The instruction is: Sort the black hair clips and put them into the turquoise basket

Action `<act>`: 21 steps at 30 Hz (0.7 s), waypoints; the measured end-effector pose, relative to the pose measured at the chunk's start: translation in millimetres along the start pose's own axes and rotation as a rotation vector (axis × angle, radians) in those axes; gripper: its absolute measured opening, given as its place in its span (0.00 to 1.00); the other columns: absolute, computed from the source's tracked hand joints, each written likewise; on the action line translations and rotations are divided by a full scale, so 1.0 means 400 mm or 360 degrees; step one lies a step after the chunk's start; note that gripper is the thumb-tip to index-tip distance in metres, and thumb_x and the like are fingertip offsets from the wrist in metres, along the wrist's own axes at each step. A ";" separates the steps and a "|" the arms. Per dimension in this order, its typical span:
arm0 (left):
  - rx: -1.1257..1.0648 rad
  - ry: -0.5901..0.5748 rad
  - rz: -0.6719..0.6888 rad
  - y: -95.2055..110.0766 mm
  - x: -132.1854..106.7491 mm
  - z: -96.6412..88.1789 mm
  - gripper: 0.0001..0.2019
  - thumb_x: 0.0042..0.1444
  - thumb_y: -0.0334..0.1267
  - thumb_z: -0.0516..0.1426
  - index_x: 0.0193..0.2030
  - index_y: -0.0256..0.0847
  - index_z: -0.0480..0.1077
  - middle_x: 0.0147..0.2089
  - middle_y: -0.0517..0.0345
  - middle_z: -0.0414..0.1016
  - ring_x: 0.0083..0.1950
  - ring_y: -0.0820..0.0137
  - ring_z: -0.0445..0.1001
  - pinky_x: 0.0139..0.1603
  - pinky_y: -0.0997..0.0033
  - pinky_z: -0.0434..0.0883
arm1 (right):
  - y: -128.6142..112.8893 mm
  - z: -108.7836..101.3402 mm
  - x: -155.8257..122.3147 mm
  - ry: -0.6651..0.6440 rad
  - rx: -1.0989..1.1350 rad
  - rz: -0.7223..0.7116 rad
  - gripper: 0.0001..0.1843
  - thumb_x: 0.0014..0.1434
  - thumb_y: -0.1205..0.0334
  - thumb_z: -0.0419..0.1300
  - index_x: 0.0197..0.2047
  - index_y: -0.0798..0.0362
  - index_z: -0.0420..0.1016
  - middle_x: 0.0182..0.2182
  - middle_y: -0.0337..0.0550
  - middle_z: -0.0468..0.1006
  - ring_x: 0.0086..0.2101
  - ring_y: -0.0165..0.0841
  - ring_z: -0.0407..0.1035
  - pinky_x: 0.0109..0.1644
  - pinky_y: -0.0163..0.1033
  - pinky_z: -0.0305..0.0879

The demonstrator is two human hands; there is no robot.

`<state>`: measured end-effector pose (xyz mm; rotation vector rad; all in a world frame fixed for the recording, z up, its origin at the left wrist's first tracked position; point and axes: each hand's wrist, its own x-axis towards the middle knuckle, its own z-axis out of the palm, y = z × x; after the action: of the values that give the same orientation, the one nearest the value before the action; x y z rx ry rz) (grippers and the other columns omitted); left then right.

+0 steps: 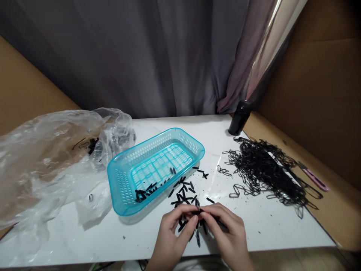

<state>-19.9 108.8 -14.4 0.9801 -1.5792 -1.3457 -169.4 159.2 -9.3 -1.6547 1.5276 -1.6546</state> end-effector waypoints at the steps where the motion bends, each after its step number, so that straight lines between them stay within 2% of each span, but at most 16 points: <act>1: 0.0013 -0.0011 0.0010 0.000 0.000 0.000 0.06 0.59 0.39 0.61 0.39 0.43 0.80 0.37 0.57 0.82 0.38 0.72 0.80 0.42 0.83 0.77 | -0.001 0.000 0.001 0.0003 0.0001 0.0000 0.10 0.60 0.73 0.61 0.41 0.49 0.78 0.33 0.32 0.80 0.34 0.15 0.75 0.42 0.13 0.70; 5: 0.0138 0.0052 0.0095 -0.005 0.000 -0.002 0.06 0.60 0.39 0.61 0.40 0.45 0.81 0.35 0.59 0.83 0.35 0.74 0.80 0.39 0.84 0.76 | -0.002 -0.001 0.001 0.0022 -0.0008 0.0050 0.09 0.61 0.72 0.61 0.41 0.49 0.79 0.31 0.31 0.80 0.32 0.15 0.75 0.40 0.13 0.70; 9: 0.0406 0.0223 0.0366 -0.003 0.000 -0.020 0.06 0.60 0.35 0.62 0.41 0.47 0.81 0.33 0.63 0.82 0.33 0.75 0.80 0.37 0.84 0.75 | 0.001 0.002 0.000 0.0094 -0.0041 0.0090 0.07 0.60 0.70 0.62 0.39 0.49 0.80 0.29 0.33 0.79 0.30 0.16 0.75 0.36 0.14 0.70; 13: 0.0678 0.0335 0.0643 0.019 -0.004 -0.054 0.06 0.60 0.33 0.62 0.42 0.46 0.80 0.34 0.62 0.82 0.33 0.73 0.80 0.38 0.80 0.75 | -0.003 0.004 0.003 0.0120 -0.0055 0.0069 0.05 0.59 0.69 0.64 0.38 0.51 0.81 0.30 0.36 0.80 0.31 0.18 0.76 0.37 0.15 0.71; 17: 0.1014 0.0679 0.0857 0.048 -0.002 -0.117 0.10 0.60 0.31 0.62 0.47 0.45 0.78 0.37 0.60 0.81 0.34 0.71 0.76 0.45 0.72 0.73 | -0.006 0.002 0.008 0.0117 -0.0054 0.0058 0.05 0.59 0.69 0.64 0.37 0.53 0.81 0.30 0.37 0.81 0.31 0.19 0.76 0.37 0.17 0.72; 19: 0.1190 0.0838 0.0846 0.057 0.004 -0.154 0.10 0.60 0.34 0.62 0.48 0.44 0.78 0.37 0.60 0.80 0.34 0.71 0.74 0.46 0.71 0.71 | -0.006 0.002 0.009 0.0105 -0.0049 0.0039 0.05 0.59 0.69 0.64 0.37 0.53 0.81 0.30 0.38 0.81 0.31 0.20 0.77 0.37 0.18 0.72; 21: 0.1291 0.0876 0.0712 0.064 0.009 -0.180 0.13 0.62 0.39 0.61 0.52 0.43 0.76 0.38 0.59 0.78 0.34 0.71 0.73 0.46 0.72 0.69 | -0.005 0.003 0.010 0.0094 -0.0042 0.0025 0.05 0.59 0.70 0.64 0.37 0.53 0.81 0.30 0.38 0.81 0.32 0.20 0.77 0.37 0.18 0.72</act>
<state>44.7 83.2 18.0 1.2180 -1.7568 -0.0655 -168.4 156.0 -5.8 -1.6163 1.5931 -1.6967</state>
